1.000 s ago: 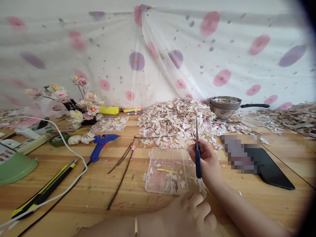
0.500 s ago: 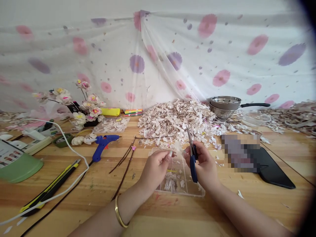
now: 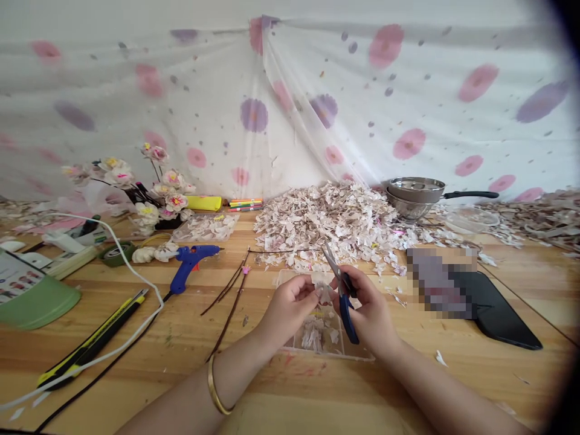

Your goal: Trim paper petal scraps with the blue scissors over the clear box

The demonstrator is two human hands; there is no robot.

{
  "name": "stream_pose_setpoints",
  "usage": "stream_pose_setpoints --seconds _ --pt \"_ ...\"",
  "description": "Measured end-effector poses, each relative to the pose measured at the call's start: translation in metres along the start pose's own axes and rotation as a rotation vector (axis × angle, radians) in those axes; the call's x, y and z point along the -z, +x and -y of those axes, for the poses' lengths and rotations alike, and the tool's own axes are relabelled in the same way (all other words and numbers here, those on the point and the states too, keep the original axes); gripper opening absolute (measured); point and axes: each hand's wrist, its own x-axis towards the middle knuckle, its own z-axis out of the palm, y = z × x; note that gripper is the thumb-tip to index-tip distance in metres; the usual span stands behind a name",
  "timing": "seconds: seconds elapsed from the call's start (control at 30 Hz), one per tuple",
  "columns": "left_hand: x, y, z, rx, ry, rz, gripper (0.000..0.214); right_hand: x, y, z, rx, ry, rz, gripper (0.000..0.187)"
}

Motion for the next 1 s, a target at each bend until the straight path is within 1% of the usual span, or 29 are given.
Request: stream_pose_setpoints --seconds 0.13,0.23,0.33,0.43,0.57,0.7,0.8,0.9,1.0 --pt "0.005 0.003 0.0 -0.001 -0.011 -0.045 0.033 0.002 0.001 0.002 0.007 -0.035 0.022 0.035" --pt "0.008 0.004 -0.001 -0.011 0.003 -0.062 0.031 0.002 0.002 0.004 0.066 -0.08 0.027 0.038" --pt "0.008 0.003 -0.004 -0.017 0.015 -0.029 0.031 0.003 0.002 0.006 0.13 -0.106 0.032 0.041" --pt "0.006 0.001 -0.008 -0.005 0.044 0.019 0.031 0.003 0.002 0.006 0.131 -0.102 0.021 0.04" --pt "0.005 0.001 -0.008 0.011 0.047 0.037 0.031 0.002 0.002 0.004 0.046 -0.033 -0.012 0.038" --pt "0.006 0.002 -0.005 0.007 0.035 0.048 0.032 -0.001 0.003 0.004 -0.071 0.114 -0.03 0.034" --pt "0.007 0.002 -0.005 0.006 0.06 0.053 0.031 -0.002 0.005 0.009 -0.18 0.262 -0.047 0.036" --pt "0.008 0.003 -0.008 0.01 0.089 0.051 0.029 -0.002 0.009 0.016 -0.301 0.394 -0.022 0.038" --pt "0.011 0.002 -0.013 -0.01 0.073 0.026 0.029 -0.001 0.01 0.021 -0.357 0.464 -0.027 0.042"
